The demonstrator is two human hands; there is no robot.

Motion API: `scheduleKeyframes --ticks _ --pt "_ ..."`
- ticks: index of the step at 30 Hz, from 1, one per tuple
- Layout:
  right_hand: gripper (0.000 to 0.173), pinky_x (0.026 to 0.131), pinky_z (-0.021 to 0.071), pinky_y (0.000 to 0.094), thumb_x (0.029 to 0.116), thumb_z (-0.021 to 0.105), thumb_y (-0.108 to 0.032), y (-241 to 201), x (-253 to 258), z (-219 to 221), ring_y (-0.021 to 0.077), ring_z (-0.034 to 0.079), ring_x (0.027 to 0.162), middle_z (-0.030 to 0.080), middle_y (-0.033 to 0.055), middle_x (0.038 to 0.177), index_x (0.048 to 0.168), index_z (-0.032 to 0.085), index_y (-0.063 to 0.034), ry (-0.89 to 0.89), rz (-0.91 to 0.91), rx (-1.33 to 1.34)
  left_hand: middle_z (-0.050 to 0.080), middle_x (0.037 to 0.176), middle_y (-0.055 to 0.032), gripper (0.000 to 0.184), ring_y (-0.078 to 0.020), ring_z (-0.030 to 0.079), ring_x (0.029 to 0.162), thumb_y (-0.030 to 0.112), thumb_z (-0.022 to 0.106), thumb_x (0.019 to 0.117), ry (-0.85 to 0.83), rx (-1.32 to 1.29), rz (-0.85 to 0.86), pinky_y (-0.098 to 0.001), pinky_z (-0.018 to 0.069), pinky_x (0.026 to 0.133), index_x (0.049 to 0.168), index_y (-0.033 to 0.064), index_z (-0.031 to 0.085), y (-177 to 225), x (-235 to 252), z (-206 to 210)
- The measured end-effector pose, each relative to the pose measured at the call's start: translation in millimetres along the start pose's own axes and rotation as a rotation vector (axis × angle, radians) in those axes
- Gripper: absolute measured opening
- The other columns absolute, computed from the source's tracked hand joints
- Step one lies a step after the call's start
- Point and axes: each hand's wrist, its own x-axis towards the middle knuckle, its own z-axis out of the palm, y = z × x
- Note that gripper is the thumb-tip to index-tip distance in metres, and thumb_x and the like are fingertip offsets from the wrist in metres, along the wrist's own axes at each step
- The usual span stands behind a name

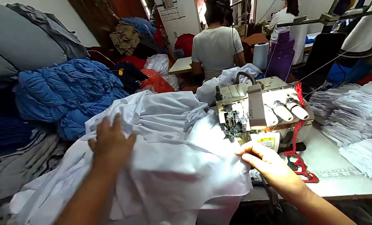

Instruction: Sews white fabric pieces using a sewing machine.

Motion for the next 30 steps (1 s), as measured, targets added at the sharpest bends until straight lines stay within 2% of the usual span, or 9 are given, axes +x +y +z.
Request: scheduleKeyframes --ticks 2,5,9,12,14,16,20,25,30 --pt "0.016 0.075 0.0552 0.0184 0.0988 0.058 -0.011 4 2 -1 0.0005 0.066 0.081 0.071 -0.0056 0.091 0.104 0.073 -0.0118 0.021 0.003 0.005 0.033 0.153 -0.0421 0.057 -0.0647 0.031 0.141 0.015 0.060 0.0985 0.041 0.011 0.267 -0.0822 0.0252 0.106 0.147 -0.0125 0.045 52 -25 26" --pt "0.017 0.076 0.0563 0.0182 0.0975 0.061 -0.012 3 4 -3 0.0010 0.067 0.082 0.072 -0.0057 0.091 0.108 0.073 -0.0129 -0.007 -0.065 0.013 0.056 0.148 -0.0186 0.050 -0.0375 0.046 0.144 0.024 0.054 0.0974 0.015 -0.181 0.591 -0.0643 0.0362 0.113 0.140 -0.0010 0.059 113 -60 60" --pt "0.017 0.080 0.0554 0.0151 0.0983 0.060 -0.011 -2 0 4 -0.0022 0.066 0.085 0.071 -0.0059 0.093 0.108 0.073 -0.0091 -0.039 -0.163 0.053 0.073 0.121 -0.0079 0.037 -0.0266 0.066 0.122 0.024 0.057 0.0950 -0.052 -0.263 0.713 -0.0635 0.0434 0.107 0.124 0.0059 0.071 152 -76 77" --pt "0.020 0.078 0.0549 0.0140 0.0984 0.062 -0.011 8 -9 10 -0.0032 0.065 0.083 0.071 -0.0052 0.091 0.115 0.070 -0.0024 0.018 -0.263 0.144 0.071 0.084 -0.0005 0.023 -0.0134 0.070 0.084 0.025 0.056 0.1000 -0.059 -0.308 0.762 -0.0372 0.0556 0.091 0.094 0.0122 0.075 159 -76 74" --pt "0.030 0.077 0.0537 0.0142 0.0994 0.063 -0.016 21 -20 15 -0.0039 0.063 0.084 0.069 -0.0047 0.094 0.123 0.064 0.0025 0.034 -0.270 0.193 0.067 0.080 -0.0008 0.024 -0.0095 0.065 0.077 0.026 0.057 0.0989 -0.086 -0.369 0.761 -0.0222 0.0533 0.071 0.088 0.0132 0.074 161 -76 68" --pt "0.035 0.080 0.0554 0.0185 0.0977 0.063 -0.016 33 -37 21 -0.0019 0.066 0.088 0.072 0.0004 0.099 0.124 0.061 0.0066 -0.006 -0.188 0.181 0.064 0.081 -0.0019 0.025 -0.0053 0.061 0.078 0.027 0.057 0.0989 -0.141 -0.438 0.719 -0.0139 0.0494 0.069 0.087 0.0114 0.073 160 -75 65" --pt "0.021 0.080 0.0584 0.0296 0.0993 0.059 -0.008 48 -66 30 0.0110 0.072 0.082 0.074 0.0129 0.089 0.103 0.071 0.0088 -0.095 0.023 0.087 0.065 0.076 -0.0030 0.026 -0.0012 0.060 0.073 0.024 0.061 0.0978 -0.214 -0.534 0.617 -0.0110 0.0470 0.069 0.084 0.0052 0.071 155 -71 69" --pt "0.018 0.077 0.0597 0.0280 0.0997 0.057 -0.006 50 -71 33 0.0095 0.072 0.076 0.073 0.0094 0.084 0.097 0.069 0.0076 -0.026 0.098 0.170 0.069 0.076 -0.0021 0.018 -0.0028 0.064 0.070 0.019 0.063 0.0914 -0.097 -0.371 0.547 -0.0128 0.0509 0.067 0.088 0.0072 0.076 160 -67 83" --pt "0.021 0.079 0.0580 0.0320 0.0985 0.059 -0.007 50 -72 30 0.0161 0.071 0.080 0.071 0.0161 0.086 0.091 0.070 0.0098 0.016 0.027 0.065 0.061 0.070 -0.0023 0.032 -0.0067 0.059 0.065 0.026 0.054 0.0992 -0.107 -0.328 0.511 -0.0177 0.0480 0.061 0.078 0.0060 0.066 165 -63 84"
